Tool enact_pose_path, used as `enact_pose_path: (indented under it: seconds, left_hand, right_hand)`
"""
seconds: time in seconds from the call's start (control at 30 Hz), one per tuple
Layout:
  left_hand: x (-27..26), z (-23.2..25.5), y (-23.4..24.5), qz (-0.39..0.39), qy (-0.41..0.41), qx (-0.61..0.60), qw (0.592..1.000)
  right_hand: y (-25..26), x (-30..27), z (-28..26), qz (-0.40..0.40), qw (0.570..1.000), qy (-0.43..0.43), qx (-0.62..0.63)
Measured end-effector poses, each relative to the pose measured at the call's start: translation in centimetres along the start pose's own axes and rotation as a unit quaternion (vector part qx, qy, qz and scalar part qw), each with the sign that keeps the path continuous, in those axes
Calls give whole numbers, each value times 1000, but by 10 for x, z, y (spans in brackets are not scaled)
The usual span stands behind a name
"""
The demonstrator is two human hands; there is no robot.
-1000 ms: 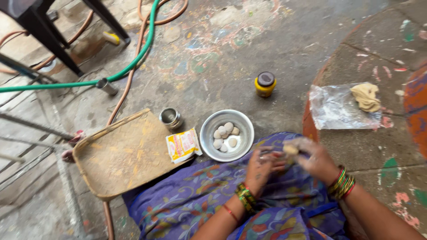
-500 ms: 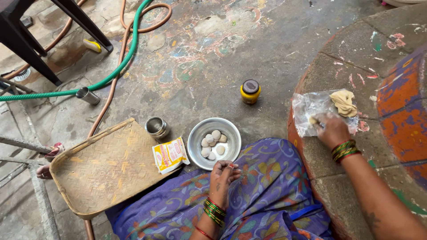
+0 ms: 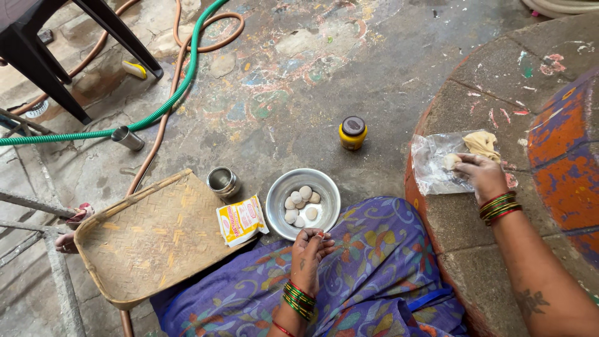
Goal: The person rolls small pieces of a white clay-like material into balls by hand and places them in a bowl. They also handle a winnowing basket and a small packet on the floor.
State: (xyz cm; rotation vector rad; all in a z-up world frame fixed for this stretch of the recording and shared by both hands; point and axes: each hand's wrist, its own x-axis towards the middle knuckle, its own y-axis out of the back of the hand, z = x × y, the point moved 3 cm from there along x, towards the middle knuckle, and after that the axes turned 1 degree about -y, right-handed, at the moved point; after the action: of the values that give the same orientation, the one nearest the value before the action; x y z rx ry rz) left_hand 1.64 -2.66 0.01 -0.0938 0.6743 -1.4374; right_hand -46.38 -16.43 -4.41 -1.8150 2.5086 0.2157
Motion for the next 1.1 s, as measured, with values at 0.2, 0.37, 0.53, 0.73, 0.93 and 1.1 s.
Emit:
enact_pose_path:
  seconds: [0.2,0.37,0.53,0.73,0.93,1.1]
  left_hand:
    - [-5,5,-1,6,11,1,1000]
    - [-12,8,2,-3,16,-9,1000]
    - [-6,1,7,-1,20,-57,998]
    - [-1,-9,8,0,6,-72,997]
    - [16,-11,40,69,-48,-51,995]
    - [39,15,68,190,-203,-11,960]
  right_hand:
    - [-41,-25,-17,3,811,146,-566]
    - [-24,-21,-21,27,978,-16,-206]
    - [-49,-24,-48,-59,915,-118,382]
    - [-192,-59,-67,-189,825,-221,484]
    - [-349,-99,-45,-361,745,-309,468]
    - [-405,-124,-23,-354,688,-404,488]
